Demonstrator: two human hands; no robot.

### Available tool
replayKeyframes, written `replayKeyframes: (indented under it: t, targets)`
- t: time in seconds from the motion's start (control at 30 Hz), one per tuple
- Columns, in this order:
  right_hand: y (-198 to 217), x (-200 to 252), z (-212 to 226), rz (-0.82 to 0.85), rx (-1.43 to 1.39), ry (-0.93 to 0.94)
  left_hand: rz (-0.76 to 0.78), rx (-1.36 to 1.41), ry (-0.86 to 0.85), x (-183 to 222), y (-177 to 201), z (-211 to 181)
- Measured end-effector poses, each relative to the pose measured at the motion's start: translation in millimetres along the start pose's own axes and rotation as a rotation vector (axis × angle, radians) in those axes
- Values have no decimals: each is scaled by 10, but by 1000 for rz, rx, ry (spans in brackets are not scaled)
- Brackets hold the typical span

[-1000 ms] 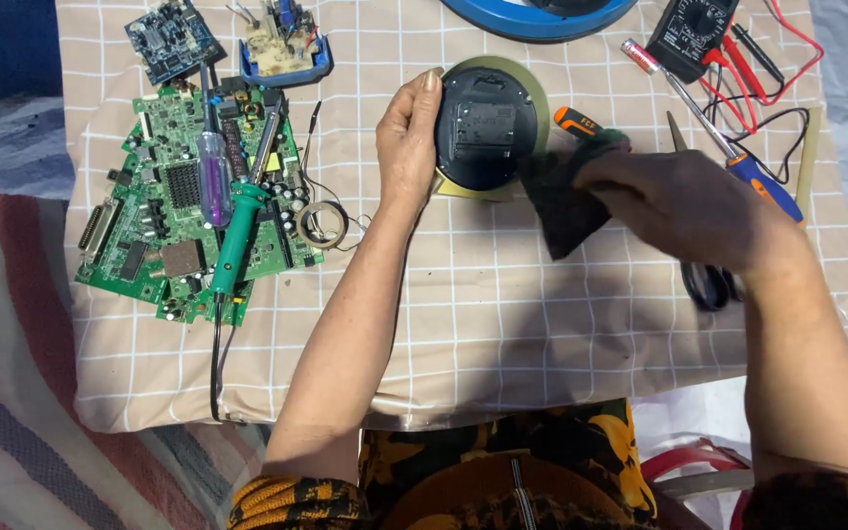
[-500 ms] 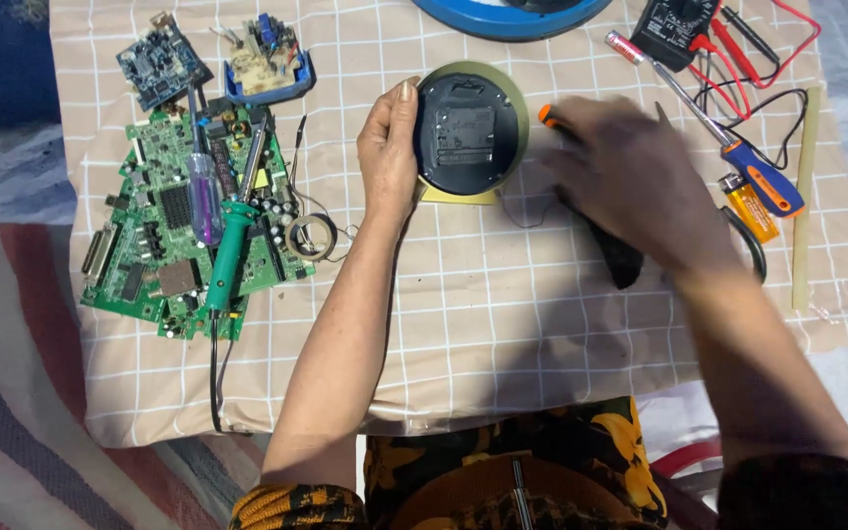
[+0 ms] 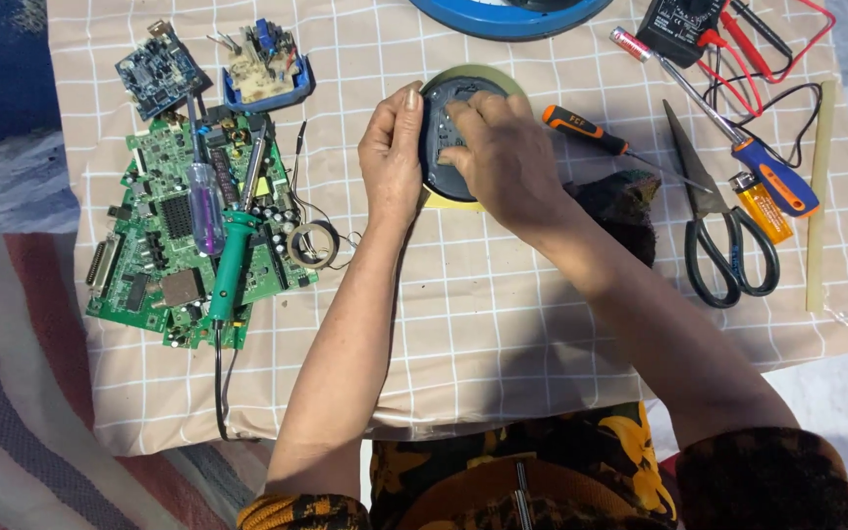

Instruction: The person disassembles a small clock, handles various components, and then uses a small cloth to polish the back casing of a larger wall clock.

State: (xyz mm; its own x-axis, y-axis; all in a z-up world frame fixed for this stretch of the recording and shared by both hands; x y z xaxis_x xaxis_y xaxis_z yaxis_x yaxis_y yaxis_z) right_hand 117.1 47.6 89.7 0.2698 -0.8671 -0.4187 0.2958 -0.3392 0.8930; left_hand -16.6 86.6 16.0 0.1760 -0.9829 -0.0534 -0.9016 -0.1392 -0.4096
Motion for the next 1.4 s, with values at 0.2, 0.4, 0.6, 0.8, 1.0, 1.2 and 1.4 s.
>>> replayKeyframes:
  t: [0.2, 0.4, 0.6, 0.8, 1.0, 1.2, 1.4]
  targets:
    - [38, 4, 5, 28, -130, 1, -2, -54, 16, 45, -21, -88]
    - [3, 38, -33, -53, -149, 49, -10, -16, -37, 25, -3, -55]
    - [-72, 70, -136, 37, -168, 2, -53, -30, 142, 61, -14, 16]
    - [537, 118, -198, -146, -283, 57, -53, -70, 267, 122, -57, -66]
    - [566, 425, -706, -79, -397, -464, 14, -18, 147, 17, 15, 125]
    - [184, 783, -841, -175, -752, -531, 9, 61, 113, -18, 37, 84]
    - [312, 1011, -420, -122, -265, -40, 18, 49, 93, -31, 42, 25]
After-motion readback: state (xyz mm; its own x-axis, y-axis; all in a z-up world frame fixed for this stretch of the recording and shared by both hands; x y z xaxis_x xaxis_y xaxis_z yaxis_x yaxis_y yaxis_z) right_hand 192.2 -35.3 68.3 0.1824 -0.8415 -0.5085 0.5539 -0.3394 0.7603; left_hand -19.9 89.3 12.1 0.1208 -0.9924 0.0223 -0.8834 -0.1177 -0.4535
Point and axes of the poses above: each hand's wrist, its own x-axis away from the middle knuckle, its own y-axis out of the back of the hand, z = x × y, the point moved 10 cm from there along -x, towards the middle knuckle, and after that the axes turned 5 degrees about x, right-handed, at the moved point
